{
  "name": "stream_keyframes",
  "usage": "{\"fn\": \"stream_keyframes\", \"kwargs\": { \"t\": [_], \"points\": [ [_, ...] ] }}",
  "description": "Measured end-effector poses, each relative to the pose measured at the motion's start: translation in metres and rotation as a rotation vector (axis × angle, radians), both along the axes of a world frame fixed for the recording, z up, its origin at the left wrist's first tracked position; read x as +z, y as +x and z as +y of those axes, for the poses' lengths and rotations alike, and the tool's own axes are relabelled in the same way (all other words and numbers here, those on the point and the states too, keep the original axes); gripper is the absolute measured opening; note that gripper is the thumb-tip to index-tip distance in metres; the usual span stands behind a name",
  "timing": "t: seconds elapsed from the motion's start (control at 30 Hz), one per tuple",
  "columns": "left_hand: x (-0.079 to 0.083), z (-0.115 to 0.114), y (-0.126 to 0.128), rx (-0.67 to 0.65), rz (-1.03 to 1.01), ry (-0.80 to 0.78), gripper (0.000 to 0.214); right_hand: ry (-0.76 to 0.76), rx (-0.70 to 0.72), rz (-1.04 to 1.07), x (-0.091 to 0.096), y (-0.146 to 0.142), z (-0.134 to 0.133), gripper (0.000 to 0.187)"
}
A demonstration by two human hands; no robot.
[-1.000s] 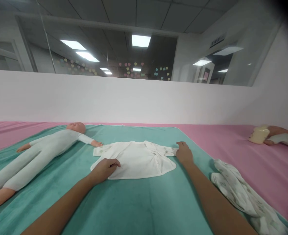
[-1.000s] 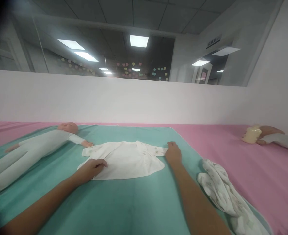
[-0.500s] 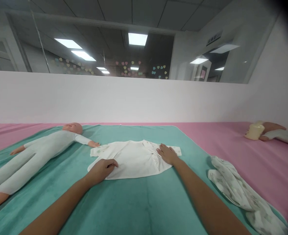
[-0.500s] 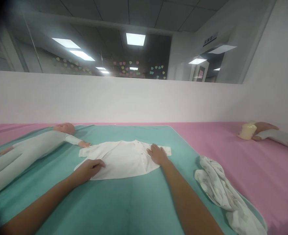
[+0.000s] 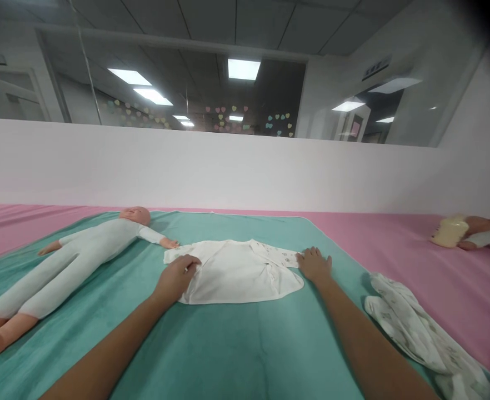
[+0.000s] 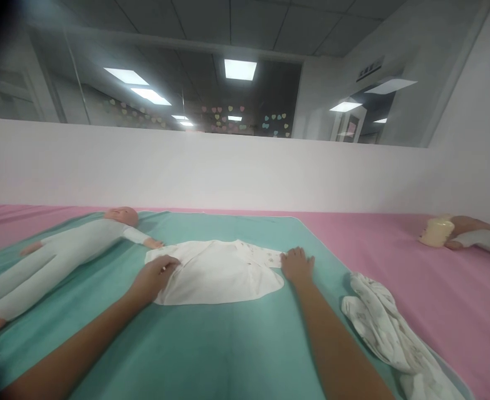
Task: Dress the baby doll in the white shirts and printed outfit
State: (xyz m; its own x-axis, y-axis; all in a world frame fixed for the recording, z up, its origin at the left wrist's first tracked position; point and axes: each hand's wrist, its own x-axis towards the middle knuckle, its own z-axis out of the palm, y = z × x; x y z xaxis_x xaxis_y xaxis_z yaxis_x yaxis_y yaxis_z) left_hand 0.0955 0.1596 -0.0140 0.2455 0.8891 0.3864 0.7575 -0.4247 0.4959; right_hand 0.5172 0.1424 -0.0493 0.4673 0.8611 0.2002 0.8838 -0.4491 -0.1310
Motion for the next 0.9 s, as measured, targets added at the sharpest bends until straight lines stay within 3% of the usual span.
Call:
{"fn": "stream_keyframes", "kwargs": {
  "t": [0.1,0.2,0.3,0.47,0.63,0.7,0.8,0.9],
  "points": [
    [-0.007,0.017,-0.012,0.160,-0.004,0.063,0.029,0.194,0.135,-0.099,0.013,-0.025,-0.004,0.051],
    [-0.011,0.026,-0.021,0.226,0.067,-0.019,0.033,0.295,0.412,-0.066,0.023,-0.068,-0.012,0.051],
    [-0.009,0.024,-0.020,0.234,0.166,-0.137,0.045,0.223,0.709,0.087,0.025,-0.120,-0.024,0.051],
    [-0.004,0.013,-0.015,0.345,0.338,-0.109,0.048,-0.020,1.128,0.204,0.022,-0.176,-0.042,0.053],
    [-0.007,0.018,-0.016,0.243,0.296,-0.251,0.037,-0.139,1.171,0.158,0.025,-0.193,-0.026,0.061],
    [-0.006,0.016,-0.013,0.184,0.225,-0.221,0.033,-0.136,1.167,0.135,0.024,-0.204,-0.013,0.063],
    [0.001,0.007,-0.003,0.047,0.012,-0.122,0.033,-0.070,1.157,0.111,0.022,-0.227,0.009,0.058],
    [0.010,-0.003,0.005,-0.096,-0.238,-0.147,0.034,0.002,1.126,0.112,0.023,-0.249,0.029,0.048]
  ]
}}
